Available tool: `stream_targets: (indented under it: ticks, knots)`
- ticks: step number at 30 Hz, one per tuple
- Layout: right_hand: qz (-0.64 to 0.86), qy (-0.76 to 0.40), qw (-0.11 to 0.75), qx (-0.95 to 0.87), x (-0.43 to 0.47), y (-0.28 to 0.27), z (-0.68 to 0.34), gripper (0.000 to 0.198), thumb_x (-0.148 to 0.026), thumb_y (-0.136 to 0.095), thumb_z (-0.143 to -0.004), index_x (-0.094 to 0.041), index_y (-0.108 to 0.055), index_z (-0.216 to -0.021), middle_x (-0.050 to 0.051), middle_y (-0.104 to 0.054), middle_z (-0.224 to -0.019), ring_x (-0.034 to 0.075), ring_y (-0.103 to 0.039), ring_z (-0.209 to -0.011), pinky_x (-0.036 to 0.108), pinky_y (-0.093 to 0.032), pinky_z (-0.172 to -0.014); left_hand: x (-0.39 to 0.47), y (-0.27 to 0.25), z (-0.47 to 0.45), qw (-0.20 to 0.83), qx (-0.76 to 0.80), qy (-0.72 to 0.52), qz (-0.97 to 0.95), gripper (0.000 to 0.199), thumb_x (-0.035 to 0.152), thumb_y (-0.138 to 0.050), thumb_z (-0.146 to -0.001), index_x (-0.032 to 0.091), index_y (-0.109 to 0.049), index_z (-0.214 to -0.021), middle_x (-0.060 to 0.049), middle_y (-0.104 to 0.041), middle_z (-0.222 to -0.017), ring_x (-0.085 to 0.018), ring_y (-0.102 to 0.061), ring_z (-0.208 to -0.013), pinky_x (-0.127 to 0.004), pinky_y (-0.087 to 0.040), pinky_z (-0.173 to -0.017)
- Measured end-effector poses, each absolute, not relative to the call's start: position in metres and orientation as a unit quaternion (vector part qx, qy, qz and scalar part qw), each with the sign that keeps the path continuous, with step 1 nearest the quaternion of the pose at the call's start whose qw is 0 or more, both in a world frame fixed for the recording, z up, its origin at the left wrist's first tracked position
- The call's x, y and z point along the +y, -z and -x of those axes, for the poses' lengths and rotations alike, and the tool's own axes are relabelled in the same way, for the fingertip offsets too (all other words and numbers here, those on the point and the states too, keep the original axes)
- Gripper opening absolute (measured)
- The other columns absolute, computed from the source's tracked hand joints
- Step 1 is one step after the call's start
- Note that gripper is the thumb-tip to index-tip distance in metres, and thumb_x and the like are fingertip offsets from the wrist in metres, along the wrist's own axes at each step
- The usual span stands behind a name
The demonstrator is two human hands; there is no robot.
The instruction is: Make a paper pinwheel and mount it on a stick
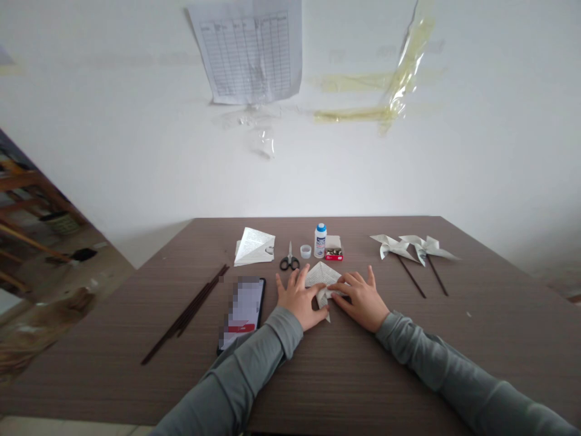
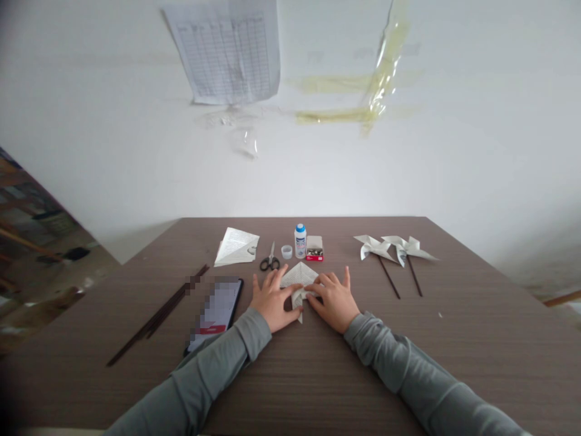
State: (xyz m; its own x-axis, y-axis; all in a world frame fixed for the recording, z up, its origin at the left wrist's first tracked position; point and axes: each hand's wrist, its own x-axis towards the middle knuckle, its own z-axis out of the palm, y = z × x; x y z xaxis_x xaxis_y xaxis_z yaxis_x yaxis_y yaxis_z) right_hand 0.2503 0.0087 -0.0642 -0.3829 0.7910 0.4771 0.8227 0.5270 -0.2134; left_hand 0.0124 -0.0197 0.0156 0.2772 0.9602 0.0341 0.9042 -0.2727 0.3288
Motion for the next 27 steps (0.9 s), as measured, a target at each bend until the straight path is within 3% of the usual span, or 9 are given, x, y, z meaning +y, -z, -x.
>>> stream_targets:
  ticks: [5,9,15,19,24,27]
  knots:
    - [0.481,0.030,0.275,-0.832,0.008,0.065,-0.252,0.029,-0.030,-0.079,-0.118,-0.043,-0.101,-0.134,0.009,-0.095,-0.121,0.042,-0.089,-0.127,0.103,-0.044,-0.145,-0.019,-0.017,-0.014,0.123,0.596,-0.098,-0.788,0.065,0.042,-0.107,-0.101,0.043,-0.094,-0.165,-0.011,-0.049,-0.212,-0.062,-0.048,-0.190,-0.103,-0.020,-0.154]
    - [0.482,0.014,0.264,-0.835,0.008,0.063,-0.253,0.031,-0.031,-0.081,-0.116,-0.041,-0.101,-0.138,0.009,-0.094,-0.122,0.042,-0.088,-0.127,0.110,-0.035,-0.143,-0.018,-0.018,-0.015,0.129,0.600,-0.103,-0.783,0.066,0.040,-0.109,-0.099,0.043,-0.096,-0.164,-0.011,-0.049,-0.213,-0.062,-0.048,-0.191,-0.102,-0.019,-0.155]
    - [0.495,-0.002,0.250,-0.832,0.009,0.060,-0.251,0.030,-0.029,-0.079,-0.120,-0.041,-0.101,-0.135,0.010,-0.094,-0.124,0.045,-0.088,-0.132,0.113,-0.032,-0.142,-0.019,-0.018,-0.013,0.128,0.597,-0.115,-0.784,0.061,0.040,-0.111,-0.096,0.040,-0.099,-0.157,-0.014,-0.050,-0.211,-0.064,-0.049,-0.189,-0.105,-0.022,-0.153]
    - [0.492,0.002,0.253,-0.833,0.008,0.059,-0.251,0.031,-0.030,-0.076,-0.121,-0.041,-0.102,-0.135,0.011,-0.095,-0.124,0.045,-0.089,-0.132,0.112,-0.035,-0.143,-0.020,-0.016,-0.012,0.123,0.590,-0.129,-0.788,0.059,0.040,-0.110,-0.097,0.037,-0.099,-0.155,-0.017,-0.050,-0.211,-0.064,-0.050,-0.188,-0.104,-0.023,-0.153]
    - [0.488,0.018,0.258,-0.834,0.007,0.057,-0.252,0.031,-0.033,-0.075,-0.123,-0.045,-0.102,-0.132,0.010,-0.095,-0.122,0.045,-0.090,-0.129,0.103,-0.045,-0.145,-0.015,-0.003,-0.013,0.111,0.586,-0.156,-0.788,0.071,0.037,-0.115,-0.089,0.038,-0.096,-0.157,-0.016,-0.053,-0.208,-0.060,-0.054,-0.186,-0.103,-0.025,-0.153]
    - [0.490,0.016,0.258,-0.833,0.008,0.056,-0.252,0.032,-0.032,-0.076,-0.122,-0.047,-0.102,-0.131,0.010,-0.096,-0.121,0.045,-0.091,-0.129,0.102,-0.045,-0.145,-0.013,0.005,-0.013,0.102,0.585,-0.154,-0.790,0.058,0.037,-0.114,-0.091,0.038,-0.099,-0.147,-0.014,-0.053,-0.208,-0.060,-0.053,-0.187,-0.102,-0.024,-0.154]
